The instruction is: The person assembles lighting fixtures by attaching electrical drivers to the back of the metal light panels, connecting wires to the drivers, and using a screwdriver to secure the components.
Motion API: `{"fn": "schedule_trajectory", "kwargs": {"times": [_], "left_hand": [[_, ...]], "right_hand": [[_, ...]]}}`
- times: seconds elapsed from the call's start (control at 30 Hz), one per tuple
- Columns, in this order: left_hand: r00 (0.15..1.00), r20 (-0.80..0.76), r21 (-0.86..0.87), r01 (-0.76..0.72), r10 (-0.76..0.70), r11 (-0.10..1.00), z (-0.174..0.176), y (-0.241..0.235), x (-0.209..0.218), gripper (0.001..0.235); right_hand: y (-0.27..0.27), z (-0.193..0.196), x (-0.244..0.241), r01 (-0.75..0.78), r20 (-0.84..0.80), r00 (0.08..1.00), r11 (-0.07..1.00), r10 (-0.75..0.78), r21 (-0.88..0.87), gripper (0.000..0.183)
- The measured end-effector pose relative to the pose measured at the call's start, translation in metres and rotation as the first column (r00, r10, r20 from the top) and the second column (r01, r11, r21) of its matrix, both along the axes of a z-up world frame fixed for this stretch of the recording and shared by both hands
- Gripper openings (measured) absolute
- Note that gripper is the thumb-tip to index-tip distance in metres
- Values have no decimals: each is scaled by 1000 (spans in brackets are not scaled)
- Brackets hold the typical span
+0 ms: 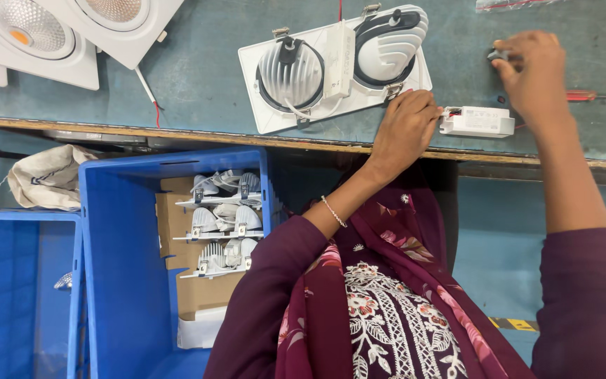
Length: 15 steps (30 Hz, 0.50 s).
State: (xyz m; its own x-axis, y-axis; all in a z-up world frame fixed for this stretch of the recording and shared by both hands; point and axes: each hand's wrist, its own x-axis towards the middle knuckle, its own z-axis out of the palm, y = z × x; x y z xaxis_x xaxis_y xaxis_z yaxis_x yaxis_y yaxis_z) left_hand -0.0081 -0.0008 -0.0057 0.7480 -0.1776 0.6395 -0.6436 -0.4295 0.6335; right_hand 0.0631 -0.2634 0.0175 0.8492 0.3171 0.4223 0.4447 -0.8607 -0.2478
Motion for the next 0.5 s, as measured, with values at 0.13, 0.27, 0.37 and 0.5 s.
{"fn": "schedule_trajectory", "kwargs": {"times": [0.13, 0.27, 0.37, 0.5], "left_hand": [[1000, -1, -14, 5, -5, 1000, -2, 0, -1, 12], [1000, 3, -12, 15, -15, 1000, -4, 1, 2, 9], [1000, 5, -12, 3, -2, 1000, -7, 0, 3, 9], [1000, 26, 7, -3, 3, 1000, -8, 0, 3, 11]], "right_hand": [[10, 15, -3, 43, -153, 988, 982, -14, 186, 33], [41, 40, -28, 152, -491, 867, 893, 86, 424, 39], [57, 57, -49, 51, -495, 868, 990, 22, 133, 36], [67, 67, -58, 5, -498, 867, 999, 13, 34, 37]]}}
